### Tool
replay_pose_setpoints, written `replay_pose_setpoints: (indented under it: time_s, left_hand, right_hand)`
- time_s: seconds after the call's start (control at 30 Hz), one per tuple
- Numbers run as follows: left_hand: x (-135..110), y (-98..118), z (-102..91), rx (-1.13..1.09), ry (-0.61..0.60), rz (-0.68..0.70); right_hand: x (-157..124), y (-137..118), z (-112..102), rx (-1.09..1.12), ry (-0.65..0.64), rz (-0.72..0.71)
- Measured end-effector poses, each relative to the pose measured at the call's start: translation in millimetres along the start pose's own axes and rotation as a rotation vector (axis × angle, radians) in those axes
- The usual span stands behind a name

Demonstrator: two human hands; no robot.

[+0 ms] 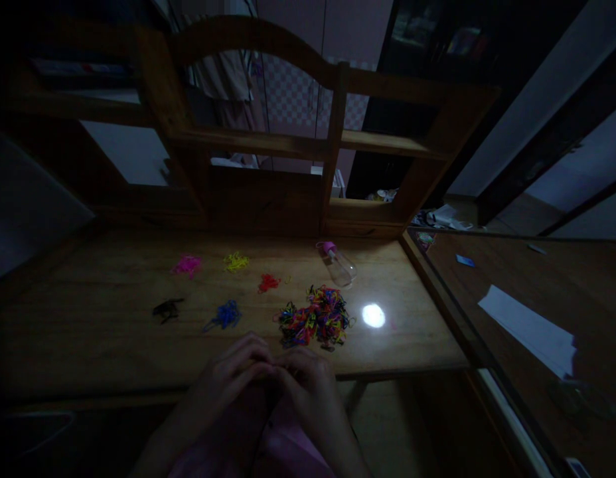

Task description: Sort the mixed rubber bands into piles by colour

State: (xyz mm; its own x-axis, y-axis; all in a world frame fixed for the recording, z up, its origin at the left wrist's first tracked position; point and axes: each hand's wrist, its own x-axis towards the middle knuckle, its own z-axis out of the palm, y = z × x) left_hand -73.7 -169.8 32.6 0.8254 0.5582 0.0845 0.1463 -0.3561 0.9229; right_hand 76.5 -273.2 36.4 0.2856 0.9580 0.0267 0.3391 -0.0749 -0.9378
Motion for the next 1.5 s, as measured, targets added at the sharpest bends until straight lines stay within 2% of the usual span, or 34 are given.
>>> replay_pose_setpoints:
  time_s: [0.13,0.2,0.27,0.37,0.5,0.63,0.77,0.9,1.03,1.23,1.33,1.5]
  left_hand:
    - [1.5,-3.3,1.0,0.041,-0.026,-0.048]
    - [1.0,-12.5,-2.7,0.109,0.031,-0.053]
    - [-0.7,-28.2,-11.3,0.24,0.176,-0.048]
    - [-5.3,-56.9,-31.4,0.462,0.405,-0.022]
    - [-11.3,-78.0,-51.6,0.659,0.53,0.023]
    - [-15.4,-70.6,-45.3,0.725,0.692,0.049]
    - [-24.9,-66.1,-25.3,0.682,0.821,0.06]
    - [-33.1,-82.2,-10.3,0.768,0.859,0.079]
    - [-33.2,-96.6,-4.7,0.899,0.854,0.075]
    - [-32.2,-95.2,-3.7,0.976,0.875,0.056]
    - [-32.3,-95.0,-3.3,0.984,0.866,0.043]
    - [-33.9,-98.3,-2.5,0.974,0.832,0.063]
  right_hand:
    - [-1.9,-2.6,-2.4,-0.062,-0.069,-0.037]
    - [-1.4,-1.9,-6.6,-0.088,-0.067,-0.055]
    - [1.6,2.6,-14.0,-0.119,0.009,-0.076]
    - [9.7,14.7,-31.0,-0.188,0.22,-0.12]
    - [16.6,31.0,-57.6,-0.276,0.379,-0.12]
    - [11.5,46.6,-78.5,-0.374,0.466,-0.057]
    - [5.0,64.8,-86.7,-0.435,0.448,0.031]
    - [8.6,76.1,-80.3,-0.45,0.445,0.079]
    - [18.7,78.5,-72.8,-0.486,0.466,0.109]
    - [28.1,74.9,-72.4,-0.478,0.377,0.102]
    - [28.4,72.6,-71.9,-0.449,0.388,0.123]
    - [25.4,69.9,-73.4,-0.265,0.416,0.186]
